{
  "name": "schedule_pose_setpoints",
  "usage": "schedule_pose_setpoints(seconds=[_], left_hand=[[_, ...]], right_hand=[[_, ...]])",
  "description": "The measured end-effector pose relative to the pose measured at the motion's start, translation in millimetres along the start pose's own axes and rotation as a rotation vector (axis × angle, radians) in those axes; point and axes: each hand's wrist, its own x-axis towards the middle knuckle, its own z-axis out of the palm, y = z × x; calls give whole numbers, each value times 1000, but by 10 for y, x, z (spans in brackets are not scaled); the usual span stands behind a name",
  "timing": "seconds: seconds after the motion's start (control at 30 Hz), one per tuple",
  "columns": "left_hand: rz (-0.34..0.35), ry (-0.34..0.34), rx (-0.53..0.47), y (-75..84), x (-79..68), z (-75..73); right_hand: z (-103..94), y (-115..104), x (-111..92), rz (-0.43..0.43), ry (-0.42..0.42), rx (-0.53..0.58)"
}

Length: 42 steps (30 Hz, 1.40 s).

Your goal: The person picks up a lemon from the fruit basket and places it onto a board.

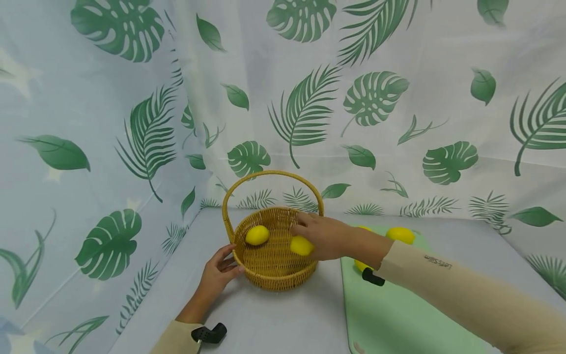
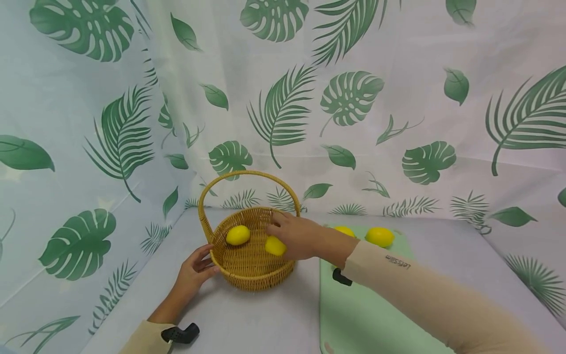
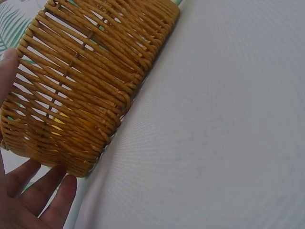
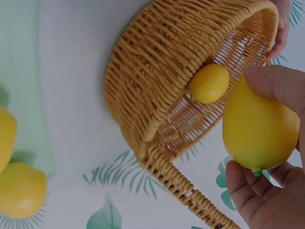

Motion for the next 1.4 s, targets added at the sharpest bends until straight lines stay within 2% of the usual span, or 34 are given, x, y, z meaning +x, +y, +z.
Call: schedule_pose_setpoints(seconds=[0.2, 0.53, 0.93, 1.07, 1.2, 1.4], left_hand=[[-2, 3, 3, -12, -5, 2], [6, 0, 8, 4, 7, 4], [-7, 8, 12, 0, 3, 10], [-14, 13, 13, 14, 1, 10], [-13, 19, 14, 25, 2, 10], [-13, 12, 17, 20, -2, 10]], right_hand=[[-27, 11, -153, -45, 31, 24], [48, 71, -414, 20, 20, 107], [178, 111, -710, 32, 18, 199], [224, 117, -811, 16, 43, 214], [283, 137, -914, -8, 102, 210], [413, 164, -1055, 49, 118, 247]])
